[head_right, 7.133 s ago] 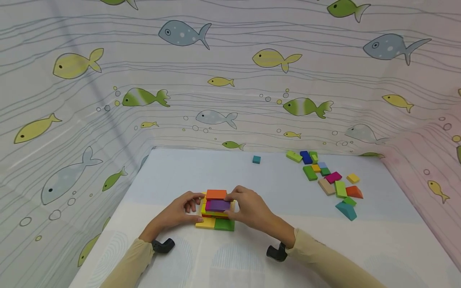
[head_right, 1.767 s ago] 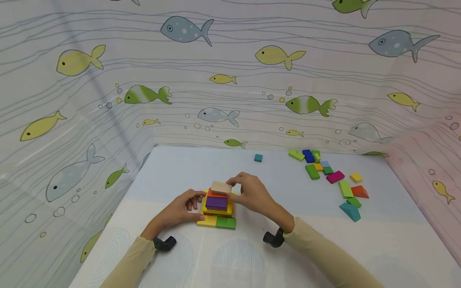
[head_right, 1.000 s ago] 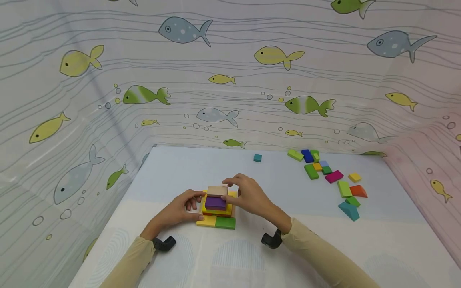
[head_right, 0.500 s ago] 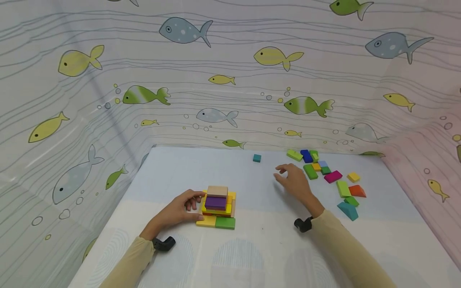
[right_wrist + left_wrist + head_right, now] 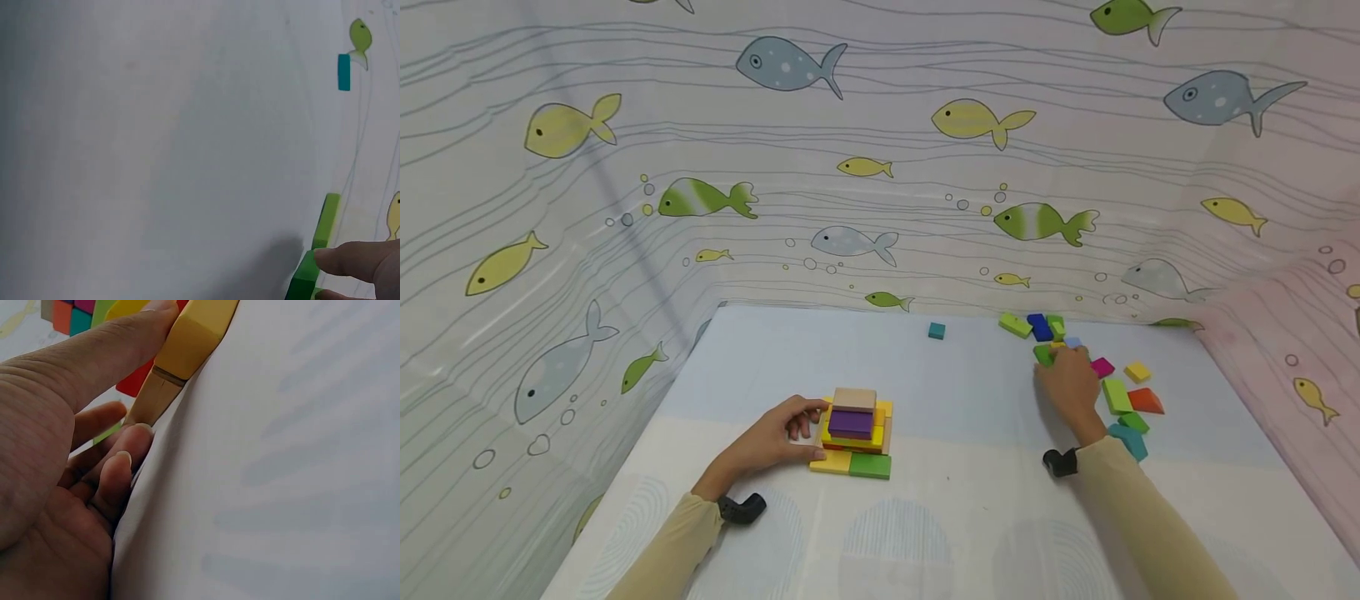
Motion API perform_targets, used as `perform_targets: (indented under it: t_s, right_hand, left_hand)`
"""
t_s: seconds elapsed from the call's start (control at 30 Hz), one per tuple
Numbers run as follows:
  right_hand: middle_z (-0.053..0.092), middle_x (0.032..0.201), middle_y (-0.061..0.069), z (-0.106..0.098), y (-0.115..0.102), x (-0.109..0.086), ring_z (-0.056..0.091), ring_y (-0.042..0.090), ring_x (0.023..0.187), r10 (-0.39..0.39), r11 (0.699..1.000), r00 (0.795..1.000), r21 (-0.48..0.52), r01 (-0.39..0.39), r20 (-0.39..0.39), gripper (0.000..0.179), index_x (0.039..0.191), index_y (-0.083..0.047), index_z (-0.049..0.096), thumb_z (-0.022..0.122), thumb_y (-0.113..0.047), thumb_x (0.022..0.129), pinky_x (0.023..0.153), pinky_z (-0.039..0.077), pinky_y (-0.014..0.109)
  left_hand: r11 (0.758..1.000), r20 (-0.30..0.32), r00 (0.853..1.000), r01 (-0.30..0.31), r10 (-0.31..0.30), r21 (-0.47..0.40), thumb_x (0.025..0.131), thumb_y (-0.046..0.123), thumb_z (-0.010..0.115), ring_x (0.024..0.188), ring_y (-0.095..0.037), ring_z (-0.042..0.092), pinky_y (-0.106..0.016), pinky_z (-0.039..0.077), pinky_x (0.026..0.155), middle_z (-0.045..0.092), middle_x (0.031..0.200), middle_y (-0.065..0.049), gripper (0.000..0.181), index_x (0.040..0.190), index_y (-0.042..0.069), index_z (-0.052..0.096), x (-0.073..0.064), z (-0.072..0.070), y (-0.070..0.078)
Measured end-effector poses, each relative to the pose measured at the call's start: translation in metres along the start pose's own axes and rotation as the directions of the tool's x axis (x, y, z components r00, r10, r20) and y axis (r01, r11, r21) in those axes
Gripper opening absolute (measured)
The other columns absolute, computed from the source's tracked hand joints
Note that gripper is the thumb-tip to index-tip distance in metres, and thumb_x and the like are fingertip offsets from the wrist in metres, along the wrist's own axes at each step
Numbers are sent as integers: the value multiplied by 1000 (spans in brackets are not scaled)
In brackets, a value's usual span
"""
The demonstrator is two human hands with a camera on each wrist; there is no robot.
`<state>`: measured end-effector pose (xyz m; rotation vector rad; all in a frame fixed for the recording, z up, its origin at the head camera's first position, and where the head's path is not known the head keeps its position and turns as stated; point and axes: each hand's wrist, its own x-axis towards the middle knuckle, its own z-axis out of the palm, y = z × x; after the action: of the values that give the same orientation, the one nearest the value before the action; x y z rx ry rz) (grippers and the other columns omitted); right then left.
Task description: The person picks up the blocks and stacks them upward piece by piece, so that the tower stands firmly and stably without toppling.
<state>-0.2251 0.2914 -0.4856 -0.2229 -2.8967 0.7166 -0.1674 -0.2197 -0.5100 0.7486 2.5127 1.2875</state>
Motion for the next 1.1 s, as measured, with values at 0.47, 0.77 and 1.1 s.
perform_targets:
  t_s: [0.47,0.77,1.1]
  right_hand:
    - [61,116,33,-10,15,1,54,43,97,116,992,986,41,-122,122,55,128,16,61,70,-29,97,86,48,56]
    - [63,121,32,-7,7,-5,55,40,97,37,995,995,89,-45,91,53,129,10,65,73,-31,96,79,51,47]
    - [71,112,26,-12,-26,-20,61,35,91,-148,983,989,112,146,5,42,120,7,71,77,-22,91,70,46,37]
  left_hand:
    - [1000,-6,1000,14,-14,17,80,43,89,88,-17,53,-28,45,77,55,116,3,75,144,22,55,0,1,1]
    - [1000,-4,1000,24,-24,19,80,43,89,88,-17,52,-28,46,77,55,115,3,75,144,21,56,1,2,1]
    - [1000,-5,1000,24,-23,19,80,42,89,88,-17,53,-28,46,77,55,115,3,75,144,21,56,1,2,2]
